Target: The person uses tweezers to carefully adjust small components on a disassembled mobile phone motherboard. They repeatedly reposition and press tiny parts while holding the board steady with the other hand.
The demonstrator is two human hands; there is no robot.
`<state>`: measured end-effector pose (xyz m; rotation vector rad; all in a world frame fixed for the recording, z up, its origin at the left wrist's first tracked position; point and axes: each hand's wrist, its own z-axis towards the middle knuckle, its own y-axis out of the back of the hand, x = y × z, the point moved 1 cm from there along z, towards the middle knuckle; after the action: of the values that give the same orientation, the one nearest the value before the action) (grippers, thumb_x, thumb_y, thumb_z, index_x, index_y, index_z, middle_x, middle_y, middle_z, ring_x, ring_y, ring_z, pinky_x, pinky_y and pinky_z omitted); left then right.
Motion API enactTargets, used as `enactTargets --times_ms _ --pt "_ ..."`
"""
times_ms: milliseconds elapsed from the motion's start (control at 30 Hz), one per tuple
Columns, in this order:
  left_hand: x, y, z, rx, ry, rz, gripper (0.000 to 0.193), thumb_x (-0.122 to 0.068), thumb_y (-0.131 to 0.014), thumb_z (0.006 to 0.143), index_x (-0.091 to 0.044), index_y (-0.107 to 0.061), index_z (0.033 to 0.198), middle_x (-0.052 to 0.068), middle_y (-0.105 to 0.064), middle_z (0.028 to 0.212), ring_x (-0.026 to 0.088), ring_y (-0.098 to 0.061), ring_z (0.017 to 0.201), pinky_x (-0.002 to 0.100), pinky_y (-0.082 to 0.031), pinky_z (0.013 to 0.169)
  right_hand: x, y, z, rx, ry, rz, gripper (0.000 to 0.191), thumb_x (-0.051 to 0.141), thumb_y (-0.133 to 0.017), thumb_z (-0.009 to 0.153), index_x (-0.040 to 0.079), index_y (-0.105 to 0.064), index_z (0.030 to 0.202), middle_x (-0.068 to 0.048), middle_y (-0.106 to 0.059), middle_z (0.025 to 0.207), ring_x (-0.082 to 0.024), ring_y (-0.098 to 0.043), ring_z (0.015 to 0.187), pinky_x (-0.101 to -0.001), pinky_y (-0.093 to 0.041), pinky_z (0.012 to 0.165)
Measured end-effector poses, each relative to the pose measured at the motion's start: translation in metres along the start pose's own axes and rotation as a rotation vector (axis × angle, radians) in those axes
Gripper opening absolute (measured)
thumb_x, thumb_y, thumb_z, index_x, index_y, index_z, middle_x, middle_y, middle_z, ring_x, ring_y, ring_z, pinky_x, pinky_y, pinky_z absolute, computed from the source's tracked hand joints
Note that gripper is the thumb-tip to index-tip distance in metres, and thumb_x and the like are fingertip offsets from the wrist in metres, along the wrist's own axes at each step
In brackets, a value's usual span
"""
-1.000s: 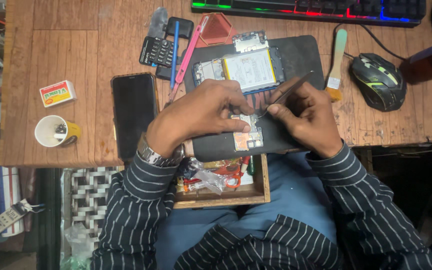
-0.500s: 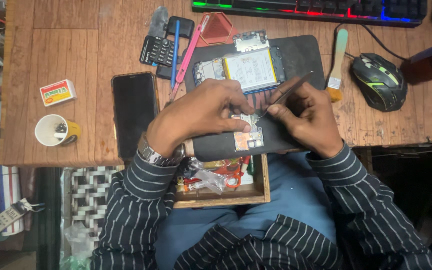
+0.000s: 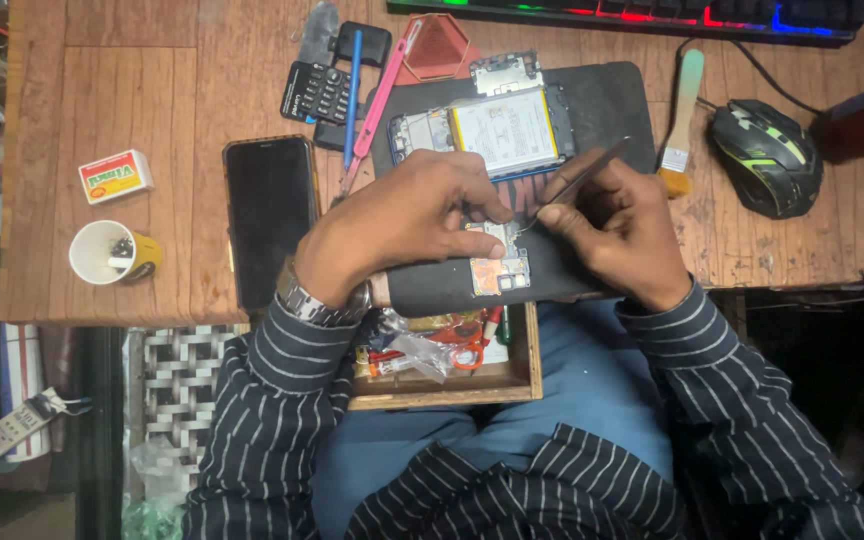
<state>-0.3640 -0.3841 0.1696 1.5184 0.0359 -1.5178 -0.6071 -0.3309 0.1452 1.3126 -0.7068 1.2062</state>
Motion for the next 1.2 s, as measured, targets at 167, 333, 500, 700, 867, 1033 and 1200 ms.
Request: enactTargets --times_ms 167,333,500,700,867,1033,1200 --pt "-0.0004 0.0004 -0.0005 -0.006 0.023 -0.028 0.034 -0.027 -0.087 0.077 -0.004 -0.077 0.101 0.009 -0.068 0.088 0.023 -0.066 0.075 0.035 -0.052 0.066 -0.0001 0.0002 0.0003 -0.013 -0.001 0.008 0.016 -0.003 -0.073 0.094 0.001 -0.062 0.106 -0.004 -0.068 0.095 -0.008 -0.064 0.089 -0.0233 -0.052 0.077" --pt "0.0 -0.0003 -0.0001 0.003 0.007 -0.02 0.034 -0.027 -0.087 0.077 -0.004 -0.076 0.1 0.009 -0.068 0.089 0.023 -0.067 0.077 0.035 -0.052 0.067 0.0006 -0.0004 0.0001 -0.002 0.004 0.027 0.016 -0.004 -0.072 0.094 0.001 -0.061 0.106 -0.004 -0.068 0.096 -0.008 -0.064 0.09 -0.0237 -0.052 0.078" --pt "0.0002 -0.0003 0.0004 0.003 0.0 -0.005 0.033 -0.027 -0.087 0.077 -0.004 -0.077 0.099 0.009 -0.069 0.09 0.024 -0.067 0.078 0.035 -0.052 0.067 0.0019 -0.0003 0.0005 0.005 0.005 0.013 0.015 -0.003 -0.072 0.094 0.001 -0.061 0.104 -0.004 -0.068 0.094 -0.008 -0.064 0.088 -0.0236 -0.052 0.077" --pt "-0.0008 0.0006 0.0002 0.007 0.01 -0.006 0.034 -0.027 -0.087 0.077 -0.004 -0.077 0.101 0.01 -0.068 0.09 0.024 -0.067 0.078 0.035 -0.053 0.067 0.0015 0.0001 0.0005 -0.012 -0.018 -0.015 0.015 -0.001 -0.073 0.093 0.001 -0.062 0.103 -0.003 -0.068 0.093 -0.007 -0.063 0.086 -0.023 -0.051 0.075" --pt "-0.002 0.0005 0.0005 0.014 0.036 -0.014 0.035 -0.028 -0.087 0.077 -0.004 -0.077 0.101 0.009 -0.068 0.089 0.023 -0.067 0.076 0.035 -0.053 0.066 0.001 0.0007 0.0006 -0.005 -0.014 -0.031 0.015 -0.001 -0.073 0.094 0.001 -0.062 0.104 -0.003 -0.068 0.092 -0.007 -0.062 0.085 -0.0232 -0.051 0.075" --pt "-0.0024 0.0009 0.0005 0.016 0.046 -0.018 0.035 -0.028 -0.087 0.077 -0.004 -0.077 0.1 0.009 -0.067 0.087 0.024 -0.066 0.074 0.035 -0.053 0.066 0.0016 0.0004 0.0003 -0.009 -0.006 0.0 0.016 -0.002 -0.073 0.094 0.001 -0.062 0.105 -0.003 -0.069 0.096 -0.007 -0.064 0.09 -0.0237 -0.052 0.079" --pt "-0.0021 0.0008 0.0003 0.003 0.028 -0.02 0.035 -0.028 -0.087 0.077 -0.005 -0.077 0.101 0.009 -0.068 0.088 0.023 -0.067 0.077 0.035 -0.053 0.067 0.0015 0.0003 0.0003 -0.002 -0.012 0.003 0.016 -0.002 -0.073 0.094 0.001 -0.062 0.105 -0.003 -0.069 0.095 -0.008 -0.064 0.089 -0.0239 -0.052 0.078"
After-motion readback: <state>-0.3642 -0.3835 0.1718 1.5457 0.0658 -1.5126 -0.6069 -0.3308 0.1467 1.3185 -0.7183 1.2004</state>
